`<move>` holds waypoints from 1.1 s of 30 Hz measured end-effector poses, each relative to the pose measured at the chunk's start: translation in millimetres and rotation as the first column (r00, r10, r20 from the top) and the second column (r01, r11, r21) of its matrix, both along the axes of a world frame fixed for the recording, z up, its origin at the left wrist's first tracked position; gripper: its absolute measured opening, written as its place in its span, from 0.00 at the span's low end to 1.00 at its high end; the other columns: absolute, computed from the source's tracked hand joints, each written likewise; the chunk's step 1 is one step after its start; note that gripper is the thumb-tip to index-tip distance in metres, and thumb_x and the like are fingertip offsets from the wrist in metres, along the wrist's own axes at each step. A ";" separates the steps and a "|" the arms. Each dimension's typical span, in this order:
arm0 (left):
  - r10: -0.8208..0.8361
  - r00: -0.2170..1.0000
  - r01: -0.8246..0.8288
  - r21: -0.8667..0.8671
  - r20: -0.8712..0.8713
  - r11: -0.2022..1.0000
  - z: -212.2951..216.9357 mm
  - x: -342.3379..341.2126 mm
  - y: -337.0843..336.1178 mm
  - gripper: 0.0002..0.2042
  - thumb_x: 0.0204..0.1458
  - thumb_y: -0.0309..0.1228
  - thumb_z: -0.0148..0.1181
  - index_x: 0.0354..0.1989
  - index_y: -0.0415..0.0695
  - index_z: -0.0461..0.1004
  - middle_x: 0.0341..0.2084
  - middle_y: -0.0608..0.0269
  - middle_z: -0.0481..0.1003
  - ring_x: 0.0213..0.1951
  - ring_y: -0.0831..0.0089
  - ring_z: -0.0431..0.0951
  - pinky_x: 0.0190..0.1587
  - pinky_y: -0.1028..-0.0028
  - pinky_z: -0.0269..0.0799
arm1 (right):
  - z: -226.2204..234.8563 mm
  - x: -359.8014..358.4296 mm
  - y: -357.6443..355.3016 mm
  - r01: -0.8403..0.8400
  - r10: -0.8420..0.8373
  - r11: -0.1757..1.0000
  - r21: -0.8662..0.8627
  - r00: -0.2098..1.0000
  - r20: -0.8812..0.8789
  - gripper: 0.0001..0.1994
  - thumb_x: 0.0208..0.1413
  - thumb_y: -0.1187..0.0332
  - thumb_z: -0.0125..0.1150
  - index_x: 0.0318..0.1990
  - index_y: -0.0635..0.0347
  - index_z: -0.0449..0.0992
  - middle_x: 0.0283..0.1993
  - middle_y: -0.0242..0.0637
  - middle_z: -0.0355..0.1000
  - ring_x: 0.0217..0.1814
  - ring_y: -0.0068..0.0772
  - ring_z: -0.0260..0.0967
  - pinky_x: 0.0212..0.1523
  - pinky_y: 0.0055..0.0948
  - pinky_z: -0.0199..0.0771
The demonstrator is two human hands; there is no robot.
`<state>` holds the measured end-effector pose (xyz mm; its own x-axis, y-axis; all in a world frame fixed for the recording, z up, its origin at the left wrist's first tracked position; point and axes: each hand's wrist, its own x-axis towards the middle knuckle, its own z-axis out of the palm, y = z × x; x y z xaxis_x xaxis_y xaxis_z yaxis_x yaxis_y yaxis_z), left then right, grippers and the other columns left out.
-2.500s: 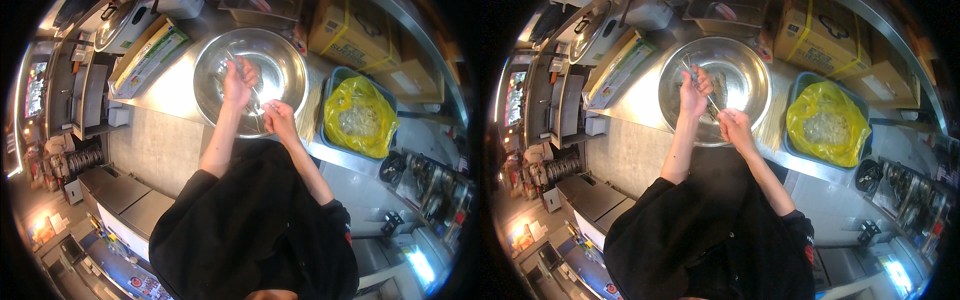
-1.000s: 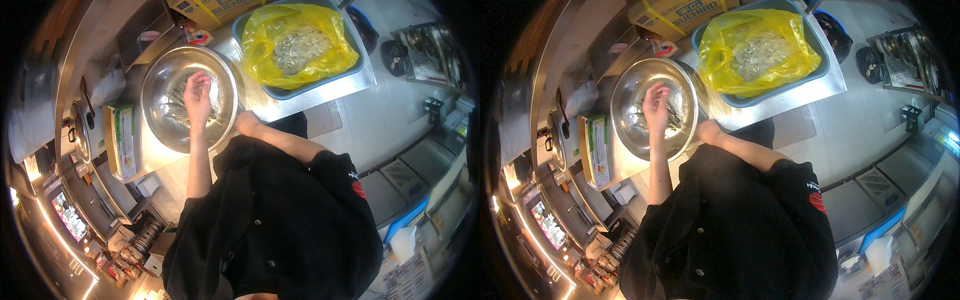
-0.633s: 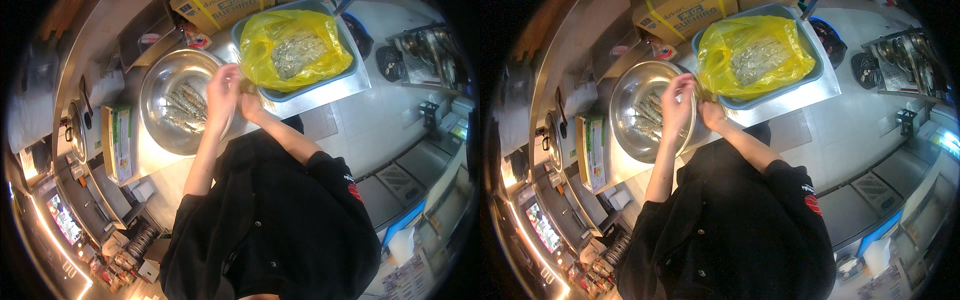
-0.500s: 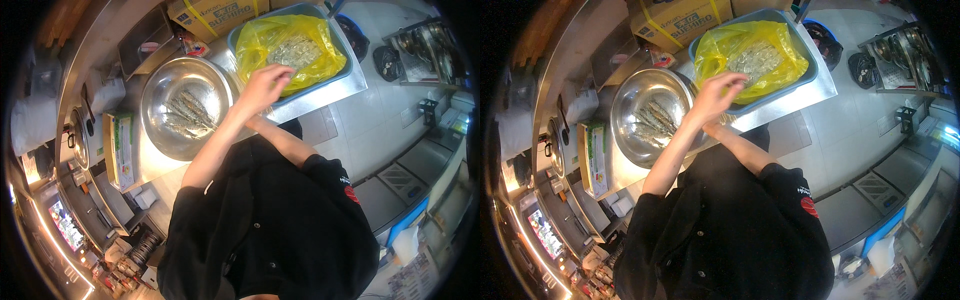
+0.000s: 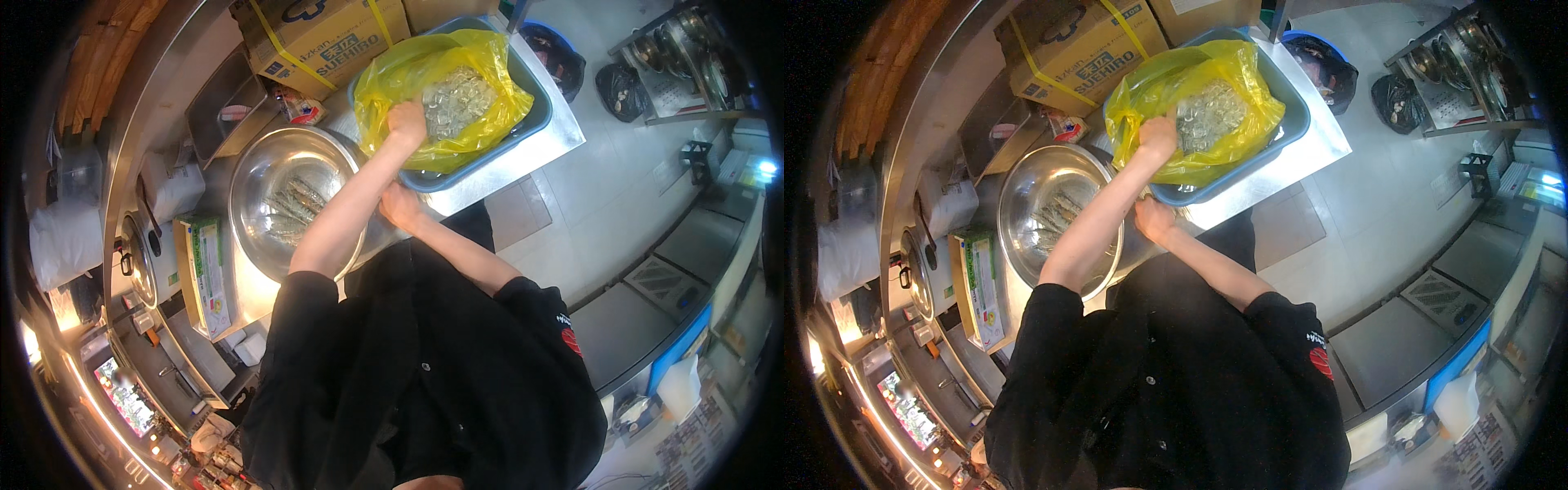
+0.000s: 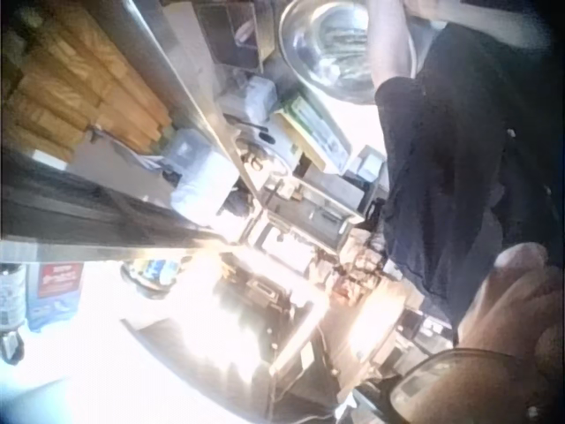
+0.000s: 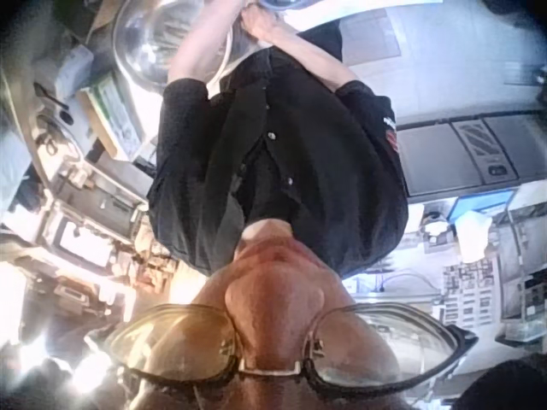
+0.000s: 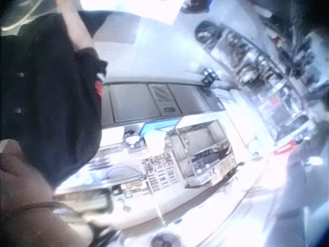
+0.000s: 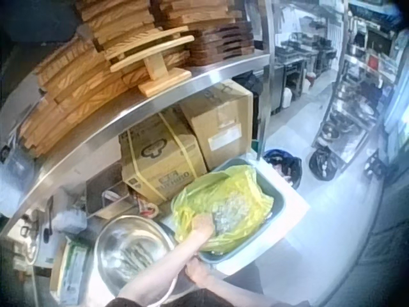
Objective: The person repeatedly picks up shrimp from a metal bowl, threads each one onto a wooden skewer, and places the finished skewer into a yellow plastic bag. The process is repeated continuously throughout the clip.
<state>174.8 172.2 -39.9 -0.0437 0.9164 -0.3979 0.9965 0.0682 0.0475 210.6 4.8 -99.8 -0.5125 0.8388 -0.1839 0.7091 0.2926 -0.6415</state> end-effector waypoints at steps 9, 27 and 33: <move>0.049 0.947 0.061 0.328 -0.317 0.943 39.6 -10.6 18.9 0.29 0.46 0.29 0.60 0.61 0.45 0.67 0.60 0.48 0.60 0.60 0.50 0.59 0.61 0.61 0.61 | 19.1 39.6 -6.8 -0.065 0.083 0.993 0.099 0.977 -0.194 0.10 0.52 0.67 0.57 0.25 0.63 0.78 0.32 0.50 0.76 0.32 0.55 0.75 0.35 0.49 0.76; -0.171 0.942 0.196 0.058 -0.289 0.979 -2.5 -24.2 26.5 0.29 0.47 0.42 0.67 0.55 0.36 0.72 0.53 0.41 0.72 0.58 0.49 0.71 0.52 0.57 0.74 | 19.5 55.8 -7.0 -0.093 0.085 0.995 -0.029 0.972 -0.219 0.11 0.52 0.66 0.58 0.25 0.62 0.80 0.27 0.50 0.76 0.31 0.53 0.76 0.37 0.47 0.77; 0.351 0.899 -0.355 -0.033 0.262 0.934 -36.4 -31.0 44.4 0.23 0.48 0.39 0.65 0.45 0.30 0.77 0.46 0.33 0.75 0.53 0.44 0.75 0.57 0.59 0.71 | 27.7 43.7 -8.7 -0.136 0.119 0.989 -0.056 0.963 -0.241 0.10 0.53 0.66 0.57 0.24 0.61 0.78 0.28 0.50 0.75 0.32 0.57 0.74 0.35 0.51 0.73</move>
